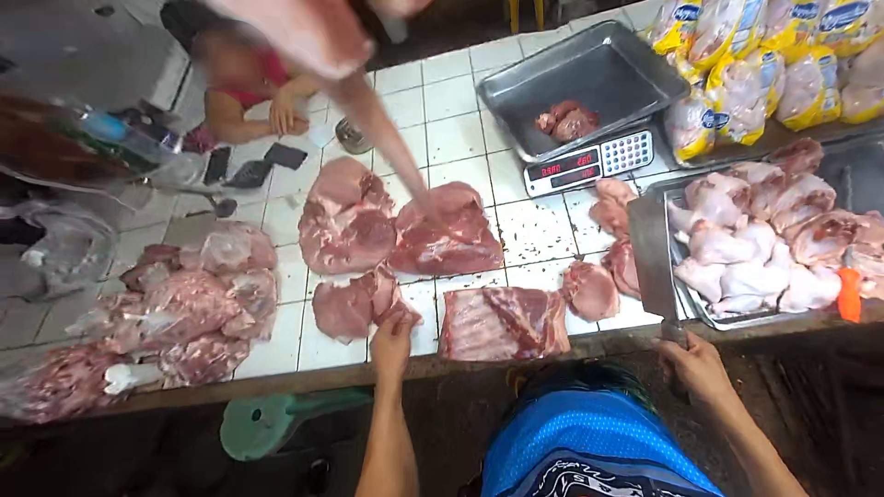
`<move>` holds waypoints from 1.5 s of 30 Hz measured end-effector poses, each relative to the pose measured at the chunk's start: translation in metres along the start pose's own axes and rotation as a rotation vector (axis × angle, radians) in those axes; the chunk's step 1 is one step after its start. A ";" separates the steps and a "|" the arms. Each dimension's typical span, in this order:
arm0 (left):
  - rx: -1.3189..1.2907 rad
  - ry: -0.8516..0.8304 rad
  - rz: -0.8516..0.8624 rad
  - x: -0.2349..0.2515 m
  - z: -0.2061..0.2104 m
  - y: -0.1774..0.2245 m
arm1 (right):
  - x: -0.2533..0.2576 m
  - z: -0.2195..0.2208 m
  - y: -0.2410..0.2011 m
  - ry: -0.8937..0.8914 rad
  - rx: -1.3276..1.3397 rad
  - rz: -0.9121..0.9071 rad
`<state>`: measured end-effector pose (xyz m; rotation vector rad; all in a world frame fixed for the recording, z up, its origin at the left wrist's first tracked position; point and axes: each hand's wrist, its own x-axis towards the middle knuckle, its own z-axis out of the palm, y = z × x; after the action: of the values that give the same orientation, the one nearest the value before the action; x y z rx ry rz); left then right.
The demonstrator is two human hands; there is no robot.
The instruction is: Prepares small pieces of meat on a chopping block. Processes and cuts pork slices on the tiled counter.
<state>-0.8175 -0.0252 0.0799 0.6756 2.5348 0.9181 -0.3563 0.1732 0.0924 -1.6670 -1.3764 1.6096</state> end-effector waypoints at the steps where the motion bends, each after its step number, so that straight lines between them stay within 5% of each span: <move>1: 0.010 -0.023 0.031 -0.007 0.007 -0.004 | -0.005 0.009 0.001 -0.004 -0.001 0.020; 5: 0.158 -0.129 0.177 -0.046 0.058 -0.004 | -0.022 0.037 0.003 -0.078 0.021 0.034; 8: 0.186 -0.142 0.102 -0.065 0.069 0.008 | -0.028 0.046 0.000 -0.155 -0.009 0.009; 14: 0.249 0.011 0.070 -0.076 0.077 0.017 | -0.035 0.031 0.006 -0.271 -0.205 -0.028; 17: 0.315 0.009 0.392 -0.084 0.090 0.034 | -0.047 0.018 0.026 -0.257 -0.245 -0.020; 22: 0.565 -0.464 0.981 -0.062 0.122 0.081 | -0.072 0.013 0.060 -0.290 -0.011 0.090; 31: 0.750 -0.759 1.249 -0.021 0.127 0.118 | -0.114 0.003 0.083 -0.133 -0.224 0.111; 35: 0.690 -0.854 1.371 -0.008 0.127 0.117 | -0.143 0.050 0.066 -0.017 0.151 0.239; 41: 0.592 -0.929 1.678 0.015 0.134 0.115 | -0.152 0.192 0.027 0.252 0.658 0.259; 45: 0.689 -1.115 1.628 0.026 0.141 0.128 | -0.145 0.258 0.019 0.358 0.730 0.236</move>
<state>-0.7311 0.1451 0.0587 2.5641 0.8266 -0.2265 -0.5621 -0.0398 0.0886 -1.5678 -0.3495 1.5636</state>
